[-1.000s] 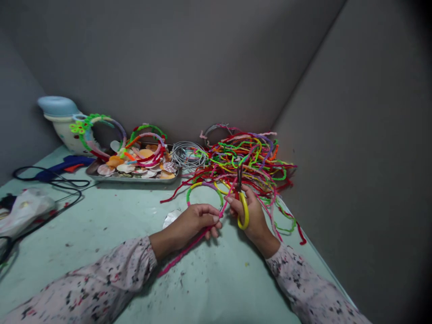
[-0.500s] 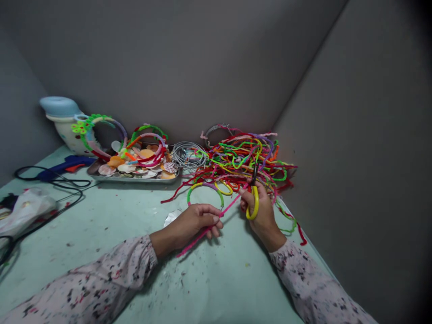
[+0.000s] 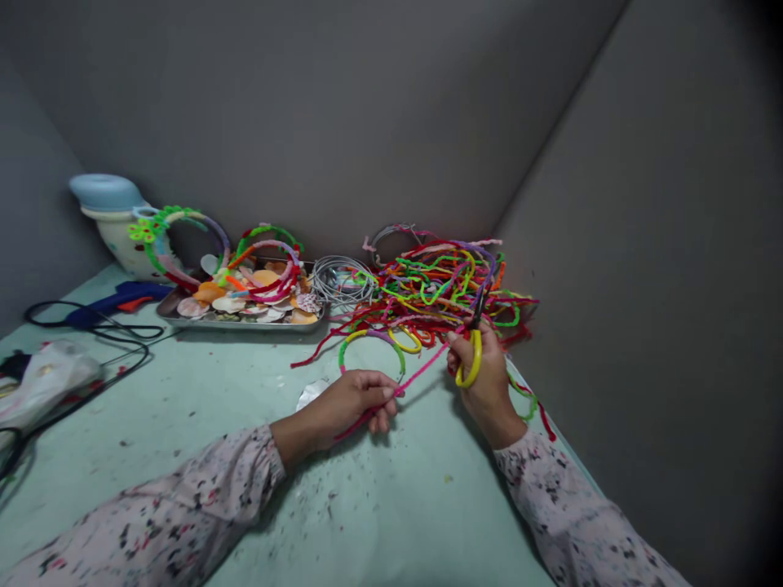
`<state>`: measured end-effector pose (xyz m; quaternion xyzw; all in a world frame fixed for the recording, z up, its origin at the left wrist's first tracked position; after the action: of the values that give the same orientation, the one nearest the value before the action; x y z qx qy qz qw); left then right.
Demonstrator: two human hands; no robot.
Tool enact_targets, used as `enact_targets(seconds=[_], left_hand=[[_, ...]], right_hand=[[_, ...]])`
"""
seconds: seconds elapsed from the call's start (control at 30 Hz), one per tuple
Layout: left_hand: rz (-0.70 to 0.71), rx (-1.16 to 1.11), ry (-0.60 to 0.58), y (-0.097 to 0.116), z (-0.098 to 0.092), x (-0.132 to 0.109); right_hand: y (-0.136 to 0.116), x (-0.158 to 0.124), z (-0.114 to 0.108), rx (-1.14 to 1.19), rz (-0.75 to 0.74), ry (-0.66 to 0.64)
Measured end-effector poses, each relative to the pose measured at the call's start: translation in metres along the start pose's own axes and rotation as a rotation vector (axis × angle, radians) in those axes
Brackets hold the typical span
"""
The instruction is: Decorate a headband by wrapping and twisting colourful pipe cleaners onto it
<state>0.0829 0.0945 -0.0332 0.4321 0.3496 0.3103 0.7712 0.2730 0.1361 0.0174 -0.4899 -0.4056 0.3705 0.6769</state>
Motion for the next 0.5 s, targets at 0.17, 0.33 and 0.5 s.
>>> enact_targets(seconds=[0.17, 0.33, 0.5], left_hand=[[0.002, -0.114, 0.004, 0.000, -0.006, 0.002], [0.077, -0.253, 0.108, 0.008, -0.023, 0.002], [0.114, -0.282, 0.125, 0.014, -0.026, 0.001]], right_hand=[[-0.011, -0.003, -0.004, -0.183, -0.114, 0.059], [-0.041, -0.030, 0.024, -0.605, -0.478, -0.121], [-0.032, -0.073, 0.071, -0.963, -0.698, -0.547]])
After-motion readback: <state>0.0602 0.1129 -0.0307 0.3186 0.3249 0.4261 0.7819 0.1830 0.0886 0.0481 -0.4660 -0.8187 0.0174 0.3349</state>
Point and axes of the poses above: each hand's wrist, its own x-axis towards the middle knuckle, its own z-axis out of the palm, y = z × x, the point moved 10 cm from there along x, towards the middle knuckle, and after that the axes turned 2 degrees about y, right-handed, at the moved point
